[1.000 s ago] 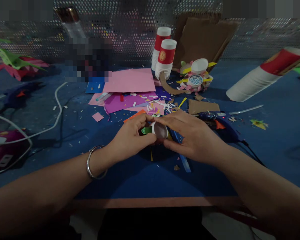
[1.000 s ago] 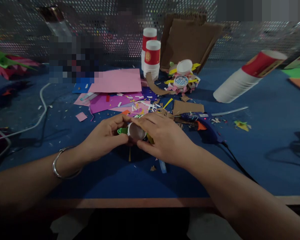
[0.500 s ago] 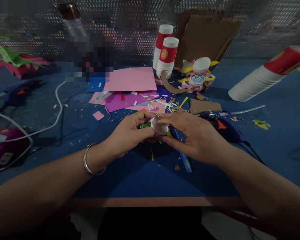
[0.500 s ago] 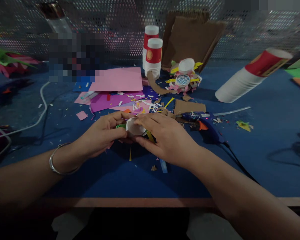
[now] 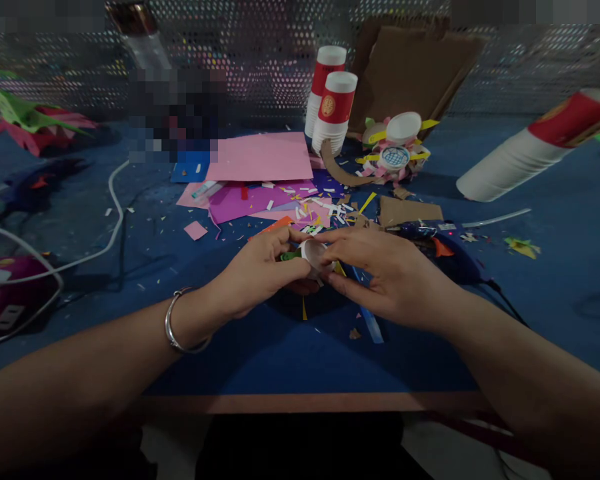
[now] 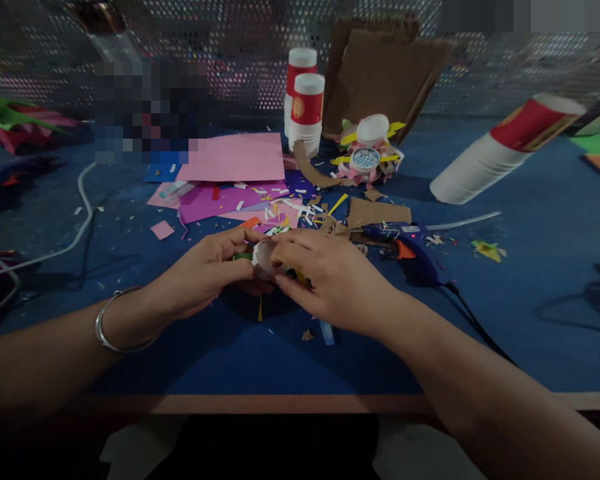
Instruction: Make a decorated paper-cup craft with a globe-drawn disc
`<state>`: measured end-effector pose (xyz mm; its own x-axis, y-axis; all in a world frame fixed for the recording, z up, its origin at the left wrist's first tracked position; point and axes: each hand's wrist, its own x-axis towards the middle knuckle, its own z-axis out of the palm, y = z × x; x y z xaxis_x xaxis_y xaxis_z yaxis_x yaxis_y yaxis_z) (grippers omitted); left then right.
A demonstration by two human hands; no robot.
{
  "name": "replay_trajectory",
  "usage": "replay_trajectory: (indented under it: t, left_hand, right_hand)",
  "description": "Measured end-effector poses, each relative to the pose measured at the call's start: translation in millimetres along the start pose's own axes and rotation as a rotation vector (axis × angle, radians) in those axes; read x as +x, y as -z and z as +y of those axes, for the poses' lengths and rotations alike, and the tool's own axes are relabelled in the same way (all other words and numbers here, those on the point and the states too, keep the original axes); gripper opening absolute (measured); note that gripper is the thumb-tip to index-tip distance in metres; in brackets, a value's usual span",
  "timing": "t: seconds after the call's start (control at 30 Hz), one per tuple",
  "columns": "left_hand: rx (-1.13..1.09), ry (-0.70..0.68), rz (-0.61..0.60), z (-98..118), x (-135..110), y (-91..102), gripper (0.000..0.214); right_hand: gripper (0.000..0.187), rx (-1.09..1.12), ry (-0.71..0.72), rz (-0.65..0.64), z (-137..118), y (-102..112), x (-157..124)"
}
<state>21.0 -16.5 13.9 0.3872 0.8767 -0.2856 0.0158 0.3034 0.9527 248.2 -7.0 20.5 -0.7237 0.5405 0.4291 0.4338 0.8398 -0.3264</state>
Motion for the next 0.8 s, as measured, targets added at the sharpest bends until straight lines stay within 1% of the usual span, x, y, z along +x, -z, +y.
replay_trajectory:
  t: [0.33,0.53,0.7,0.8]
  left_hand:
    - [-0.002,-0.021,0.013,-1.7,-2.9,-2.3,0.039]
    - [0.035,-0.009,0.031,-2.2,-4.5,-4.3,0.042]
    - [0.131,-0.092,0.070,-1.9,-6.4,-5.2,0.045]
    - [0.141,-0.152,0.081,-2.4,-7.5,-6.0,0.044]
  right_hand:
    - [0.017,-0.003,-0.010,-0.053,-3.0,2.9,2.6]
    - [0.019,-0.010,-0.005,-0.051,-4.6,2.8,2.4]
    - [0.020,-0.033,-0.009,-0.026,-5.8,2.8,1.2]
    - [0.019,-0.044,-0.013,-0.018,-5.8,2.8,0.5]
